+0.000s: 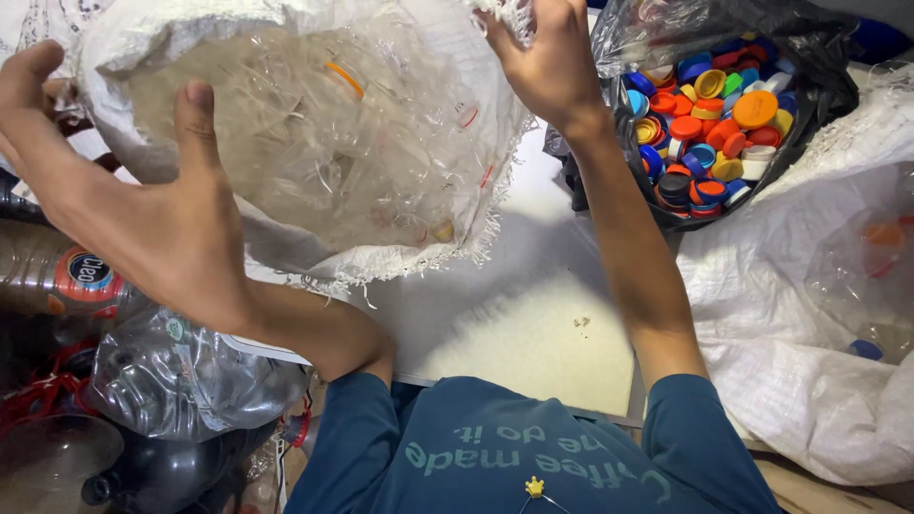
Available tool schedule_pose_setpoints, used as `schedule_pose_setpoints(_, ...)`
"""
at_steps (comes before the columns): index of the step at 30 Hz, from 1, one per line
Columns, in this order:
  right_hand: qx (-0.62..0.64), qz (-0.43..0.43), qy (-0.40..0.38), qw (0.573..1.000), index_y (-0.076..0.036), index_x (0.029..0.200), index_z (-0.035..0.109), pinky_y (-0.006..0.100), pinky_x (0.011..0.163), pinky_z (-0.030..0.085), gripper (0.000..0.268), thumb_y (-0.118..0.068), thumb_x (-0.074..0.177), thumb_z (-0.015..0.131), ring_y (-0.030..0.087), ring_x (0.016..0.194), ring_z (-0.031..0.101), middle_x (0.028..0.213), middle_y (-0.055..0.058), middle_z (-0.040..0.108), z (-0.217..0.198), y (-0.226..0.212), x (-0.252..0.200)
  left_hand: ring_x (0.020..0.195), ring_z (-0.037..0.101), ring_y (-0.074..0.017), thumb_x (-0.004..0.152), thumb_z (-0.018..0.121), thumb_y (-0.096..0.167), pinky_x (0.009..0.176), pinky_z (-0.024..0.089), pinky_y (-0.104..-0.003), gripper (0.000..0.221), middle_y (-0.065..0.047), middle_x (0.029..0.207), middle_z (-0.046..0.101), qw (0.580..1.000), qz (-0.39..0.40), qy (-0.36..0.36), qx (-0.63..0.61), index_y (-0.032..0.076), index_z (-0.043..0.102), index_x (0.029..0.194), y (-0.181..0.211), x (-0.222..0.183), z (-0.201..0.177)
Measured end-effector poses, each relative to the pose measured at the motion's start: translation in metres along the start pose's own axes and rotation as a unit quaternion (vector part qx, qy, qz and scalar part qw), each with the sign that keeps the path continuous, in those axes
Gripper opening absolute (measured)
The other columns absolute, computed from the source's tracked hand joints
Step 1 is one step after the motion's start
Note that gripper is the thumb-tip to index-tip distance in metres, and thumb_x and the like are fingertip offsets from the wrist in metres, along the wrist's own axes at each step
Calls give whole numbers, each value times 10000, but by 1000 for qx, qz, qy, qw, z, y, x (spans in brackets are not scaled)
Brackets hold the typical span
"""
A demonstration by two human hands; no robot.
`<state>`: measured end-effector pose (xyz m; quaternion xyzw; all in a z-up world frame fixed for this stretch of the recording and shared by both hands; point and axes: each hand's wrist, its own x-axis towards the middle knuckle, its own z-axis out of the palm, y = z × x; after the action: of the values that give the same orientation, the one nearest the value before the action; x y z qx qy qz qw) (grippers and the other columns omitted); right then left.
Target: The person removes plastic bottle caps from empty bottles and places them into a black bag. They then place the empty bottles into a large white sack. This process is repeated for multiple bottles throughout the video.
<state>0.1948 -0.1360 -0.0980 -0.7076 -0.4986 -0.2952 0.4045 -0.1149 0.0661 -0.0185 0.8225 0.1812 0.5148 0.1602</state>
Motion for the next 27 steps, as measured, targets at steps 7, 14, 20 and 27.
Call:
schedule_pose_setpoints(7, 94, 99, -38, 990, 2, 1438, 494, 304, 842, 561, 476, -17, 1031, 741, 187, 934, 692, 1103, 90, 671, -100, -65, -33, 1428, 483, -316, 1041, 786, 223, 1173, 468, -394, 510, -160, 1492, 459, 988, 72, -116, -67, 25, 509, 1421, 102, -20, 10)
schedule_pose_setpoints(14, -105, 328, -25, 939, -33, 1254, 703, 313, 642, 531, 242, -84, 1036, 793, 169, 689, 677, 827, 75, 684, -207, -81, -110, 1172, 571, -309, 926, 757, 214, 940, 431, -442, 425, -107, 1273, 600, 808, 254, -437, -301, 66, 581, 1283, 207, -86, 149)
schedule_pose_setpoints(20, -188, 643, -34, 742, -76, 1134, 765, 377, 672, 554, 245, -217, 933, 753, 251, 718, 743, 888, 125, 772, -312, -69, -203, 1135, 591, -310, 930, 719, 142, 931, 473, -467, 305, -105, 1202, 608, 685, 297, -544, -382, 85, 587, 1198, 266, -210, 250)
schedule_pose_setpoints(27, -330, 612, 10, 719, -46, 1360, 677, 430, 858, 555, 480, -134, 890, 713, 341, 959, 732, 1074, 164, 766, -363, 0, -353, 1327, 502, -401, 932, 702, 176, 1102, 422, -498, 380, -168, 1422, 541, 674, 342, -464, -462, 52, 544, 1254, 325, -277, 287)
